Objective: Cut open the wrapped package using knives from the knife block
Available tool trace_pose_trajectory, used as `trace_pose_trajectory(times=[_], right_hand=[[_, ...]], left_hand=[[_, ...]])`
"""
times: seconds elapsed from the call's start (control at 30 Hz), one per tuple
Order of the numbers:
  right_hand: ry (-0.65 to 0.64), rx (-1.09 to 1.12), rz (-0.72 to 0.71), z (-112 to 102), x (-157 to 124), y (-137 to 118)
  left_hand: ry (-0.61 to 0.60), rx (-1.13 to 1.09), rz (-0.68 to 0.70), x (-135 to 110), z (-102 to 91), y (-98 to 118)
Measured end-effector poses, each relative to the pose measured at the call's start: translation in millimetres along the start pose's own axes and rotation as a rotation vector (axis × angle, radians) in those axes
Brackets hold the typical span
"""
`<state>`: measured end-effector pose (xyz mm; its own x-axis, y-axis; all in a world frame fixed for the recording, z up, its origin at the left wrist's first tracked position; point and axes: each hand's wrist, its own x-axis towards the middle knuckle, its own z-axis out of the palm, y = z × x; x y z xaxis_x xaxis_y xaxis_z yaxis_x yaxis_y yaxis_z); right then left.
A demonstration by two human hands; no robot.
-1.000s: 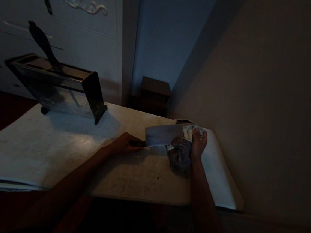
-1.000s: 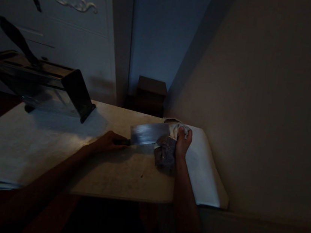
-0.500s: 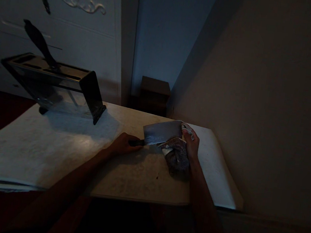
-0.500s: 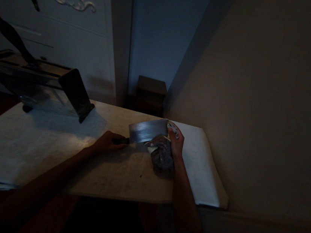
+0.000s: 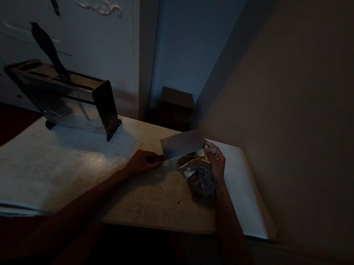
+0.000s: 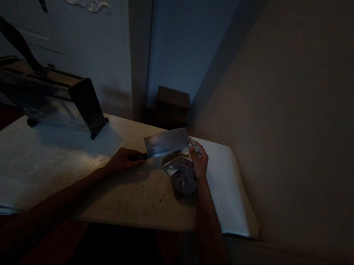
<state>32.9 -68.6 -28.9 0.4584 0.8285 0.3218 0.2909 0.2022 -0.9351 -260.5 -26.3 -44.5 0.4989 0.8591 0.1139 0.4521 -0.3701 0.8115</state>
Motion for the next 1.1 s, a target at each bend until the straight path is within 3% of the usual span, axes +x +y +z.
trace_pose_trajectory(times=[0.27, 0.5, 0.67, 0.83, 1.1], right_hand=[[-0.035, -0.054, -0.036, 2, -3, 2], [-0.346, -0.097, -0.055, 22, -24, -7], [-0.38, -0.092, -0.088, 31, -33, -15], [-0.338, -0.104, -0.164, 31, -35, -14], [-0.525, -0.115, -0.284, 45, -42, -18]], left_hand=[[0.035, -0.003, -0.078, 1, 0.0, 6], [0.144, -0.036, -0.147, 7, 0.8, 4], [0.16, -0.001, -0.121, 6, 2.6, 4], [0.164, 0.173, -0.077, 5, 7.1, 1], [0.104, 0.474, -0.027, 2, 15.5, 1]])
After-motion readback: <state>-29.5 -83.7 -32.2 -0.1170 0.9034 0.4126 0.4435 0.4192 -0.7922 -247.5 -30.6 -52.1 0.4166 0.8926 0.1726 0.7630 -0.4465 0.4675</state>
